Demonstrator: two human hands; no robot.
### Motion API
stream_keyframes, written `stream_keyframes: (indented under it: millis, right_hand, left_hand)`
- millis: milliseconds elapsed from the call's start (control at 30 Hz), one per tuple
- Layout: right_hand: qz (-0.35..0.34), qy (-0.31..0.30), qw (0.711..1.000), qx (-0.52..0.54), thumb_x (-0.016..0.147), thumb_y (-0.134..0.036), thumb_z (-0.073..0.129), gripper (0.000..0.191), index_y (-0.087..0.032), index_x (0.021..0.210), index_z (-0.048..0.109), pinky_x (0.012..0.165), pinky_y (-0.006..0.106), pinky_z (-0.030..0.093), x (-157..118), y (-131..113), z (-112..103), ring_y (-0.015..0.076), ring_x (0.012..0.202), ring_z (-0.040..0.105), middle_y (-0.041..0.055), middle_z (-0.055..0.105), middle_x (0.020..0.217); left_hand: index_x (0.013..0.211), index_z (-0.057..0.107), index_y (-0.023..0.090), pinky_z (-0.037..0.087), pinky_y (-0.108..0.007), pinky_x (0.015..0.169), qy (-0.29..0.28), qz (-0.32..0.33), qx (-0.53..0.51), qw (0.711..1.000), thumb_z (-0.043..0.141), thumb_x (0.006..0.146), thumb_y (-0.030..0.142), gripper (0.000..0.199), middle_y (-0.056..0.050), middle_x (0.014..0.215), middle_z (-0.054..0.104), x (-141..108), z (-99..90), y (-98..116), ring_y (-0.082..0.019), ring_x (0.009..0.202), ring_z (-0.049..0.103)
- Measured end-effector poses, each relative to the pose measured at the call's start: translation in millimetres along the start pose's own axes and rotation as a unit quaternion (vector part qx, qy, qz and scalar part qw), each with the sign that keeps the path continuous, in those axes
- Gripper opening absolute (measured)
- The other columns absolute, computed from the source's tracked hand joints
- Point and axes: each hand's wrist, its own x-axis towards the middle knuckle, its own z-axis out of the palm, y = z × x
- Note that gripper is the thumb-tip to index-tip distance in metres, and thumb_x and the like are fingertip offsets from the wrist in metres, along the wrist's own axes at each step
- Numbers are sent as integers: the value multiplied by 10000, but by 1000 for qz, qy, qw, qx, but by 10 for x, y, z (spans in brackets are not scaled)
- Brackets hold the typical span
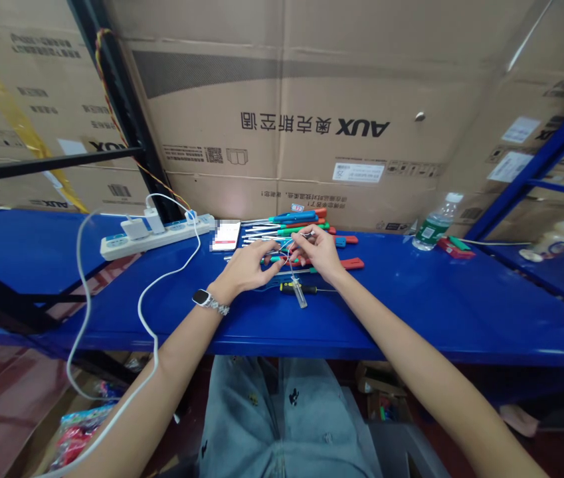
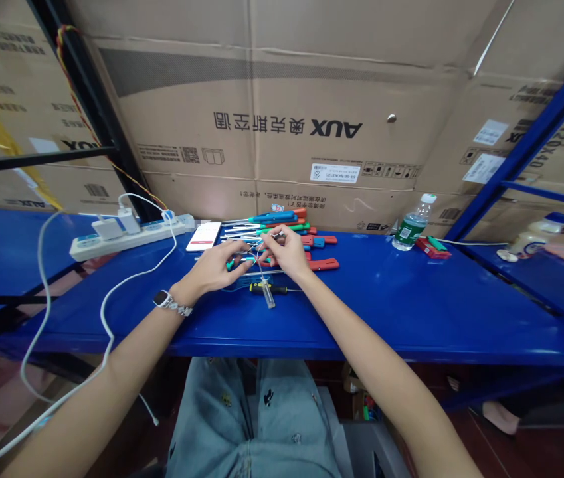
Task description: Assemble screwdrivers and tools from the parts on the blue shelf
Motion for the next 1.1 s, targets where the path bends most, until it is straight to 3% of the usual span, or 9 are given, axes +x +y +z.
stream_keyframes:
  millis: [100,233,500,633,733,833,967,1100]
  right_hand:
    - [-53,33,997,-45,712,-630,781,477,-240,814,525,525,285,511,-40,4,29,178,609,681,-1,673,693]
    - [-95,53,990,-85,817,-554,719,357,-245,829,541,658,338,548,-99,-3,78,202,706,694,21,689,736]
    - [-120,63,987,-86,859,-505,687,298,-247,846,537,757,356,554,-133,42,86,202,785,688,21,668,813]
    - [-127,72,985,-89,858,-490,683,285,-238,847,551,735,331,533,-132,47,103,184,776,662,23,661,819]
    - [-86,78,991,-73,775,-512,743,341,-232,866,570,709,314,517,-117,44,111,172,769,632,24,663,858]
    - [16,44,998,42,615,-471,859,492,-241,962,597,691,302,508,-119,46,92,156,739,612,-1,658,864]
    - [144,-10,974,176,550,-378,906,530,-236,985,638,676,282,499,-154,55,60,132,697,593,-14,665,818]
    - [137,-30,983,118,614,-445,874,406,-216,905,708,583,246,439,-160,95,88,100,610,514,-27,644,734]
  left_hand:
    - [914,647,211,391,-311,622,12,-8,5,1000,577,929,478,277,-14,720,594,20,25,20,-185,690,558]
    - [801,631,211,343,-290,568,13,-27,-11,999,612,915,421,240,8,654,579,45,66,-13,-157,623,524]
    - [721,624,196,322,-280,548,33,-72,-61,995,616,890,430,289,22,598,542,74,114,10,-134,558,475]
    - [629,536,193,301,-275,530,29,-80,-136,987,612,887,422,354,38,553,459,100,162,-4,-114,523,402]
    - [588,469,198,293,-273,522,23,-64,-185,980,598,903,435,415,43,536,403,115,176,-21,-108,520,357]
    - [600,483,196,294,-277,528,33,-52,-214,975,599,905,457,418,33,557,411,124,163,-24,-114,545,355]
    - [606,468,197,309,-276,536,64,-60,-241,967,596,905,540,473,29,570,407,126,135,-15,-117,561,361]
    - [606,490,192,309,-270,527,59,-59,-237,968,590,904,566,488,33,562,411,122,123,-5,-114,552,360]
